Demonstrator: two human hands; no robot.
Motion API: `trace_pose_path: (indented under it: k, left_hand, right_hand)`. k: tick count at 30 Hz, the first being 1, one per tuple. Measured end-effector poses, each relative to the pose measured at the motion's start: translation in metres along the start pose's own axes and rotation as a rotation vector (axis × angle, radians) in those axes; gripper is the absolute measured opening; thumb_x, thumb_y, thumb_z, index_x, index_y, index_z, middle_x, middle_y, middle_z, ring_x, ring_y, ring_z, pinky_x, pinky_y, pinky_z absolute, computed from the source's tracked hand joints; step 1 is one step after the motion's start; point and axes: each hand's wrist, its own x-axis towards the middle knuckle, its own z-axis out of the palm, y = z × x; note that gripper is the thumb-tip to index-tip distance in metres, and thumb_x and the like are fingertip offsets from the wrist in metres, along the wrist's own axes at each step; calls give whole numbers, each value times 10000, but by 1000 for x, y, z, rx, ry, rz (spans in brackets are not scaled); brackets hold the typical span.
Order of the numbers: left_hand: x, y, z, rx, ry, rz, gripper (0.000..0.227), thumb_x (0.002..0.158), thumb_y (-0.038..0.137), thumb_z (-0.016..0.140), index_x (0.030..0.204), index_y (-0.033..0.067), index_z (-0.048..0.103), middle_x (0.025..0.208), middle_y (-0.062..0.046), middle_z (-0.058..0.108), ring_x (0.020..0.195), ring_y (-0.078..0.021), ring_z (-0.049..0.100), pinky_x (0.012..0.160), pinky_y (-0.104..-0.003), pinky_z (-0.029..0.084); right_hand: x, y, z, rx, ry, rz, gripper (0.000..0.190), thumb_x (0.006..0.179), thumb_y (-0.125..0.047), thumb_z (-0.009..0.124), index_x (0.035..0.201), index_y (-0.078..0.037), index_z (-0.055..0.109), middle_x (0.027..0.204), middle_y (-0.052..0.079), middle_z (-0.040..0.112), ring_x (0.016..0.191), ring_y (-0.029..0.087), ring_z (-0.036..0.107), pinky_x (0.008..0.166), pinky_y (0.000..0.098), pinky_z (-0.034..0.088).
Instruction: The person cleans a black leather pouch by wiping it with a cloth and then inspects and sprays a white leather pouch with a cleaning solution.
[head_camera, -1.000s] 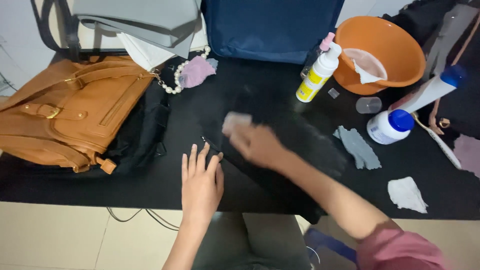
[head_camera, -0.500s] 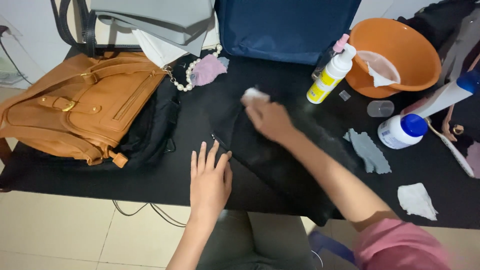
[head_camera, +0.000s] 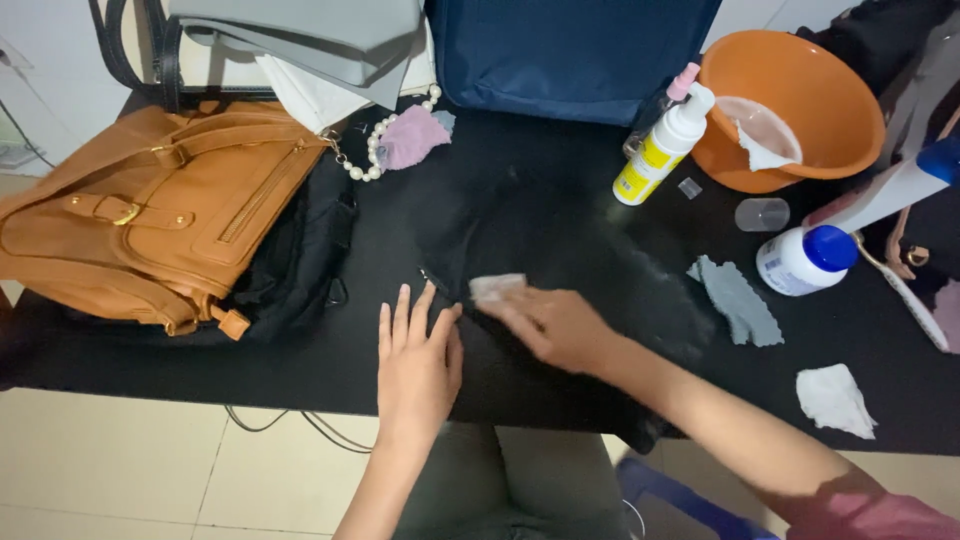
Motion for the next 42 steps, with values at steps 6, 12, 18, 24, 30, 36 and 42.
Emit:
trace_pose_path:
  k: [6,12,18,24,30,36,42]
  left_hand:
    - [0,3,-3,31,-21,-7,285,993,144,567,1256,199,660,1433,-168,577,1449,-428,424,1200,-611,266]
    - [1,6,-4,9,-32,-37,276,1008,168,545,1253,208,665,1443,-157,574,1453,-416,419,1207,-598,246]
    - [1,4,0,38,-16,-36,268,1015,191,542,1260,228,643,1455,-133,564,1457,-393,419,1213,-588,247]
    - [2,5,-3,3,-37,-24,286,1025,182,522,1279,200,651,1458,-180,559,1455,-438,405,1200,-609,242]
    - [2,6,-7,16,-97,-47,298,1040,218,481,1287,214,647,1472,-162,555,1469,-417,397,1211,-596,228]
    - [2,6,-4,20,-61,-44,239,1030,216,503,1218,218,651,1456,-150,560,1462,-411,405,1211,-593,234]
    - [-1,5,3,54,-30,-42,240,1053,238,465,1209,226,647,1479,-127,547,1481,-390,387,1220,-581,229]
  right_hand:
    - [23,138,-13,-271,347,399,455,1073,-417,490,1338,-121,713,1002,171,774,913,357,754,833,433,577]
    - [12,61,38,-82,148,49,500,1045,-382,432,1296,-26,678,1182,293,711,1056,466,697,930,496,535]
    - [-24,25,-7,-97,158,-87,457,1068,-342,446,1193,-7,731,1133,259,743,1060,431,698,886,529,557]
    - [35,119,-23,-269,361,204,441,1115,-390,440,1151,-94,764,971,200,768,853,405,746,829,452,568]
    - [60,65,45,-276,145,82,615,999,-522,446,801,-39,771,734,230,741,784,455,738,712,547,561]
    - [46,12,24,-34,41,-102,508,1071,-394,393,1225,-58,742,1196,221,738,1035,449,709,885,523,543]
    - [64,18,38,-42,60,-120,494,1095,-393,381,1279,-87,721,1377,125,670,1263,342,636,1012,456,514]
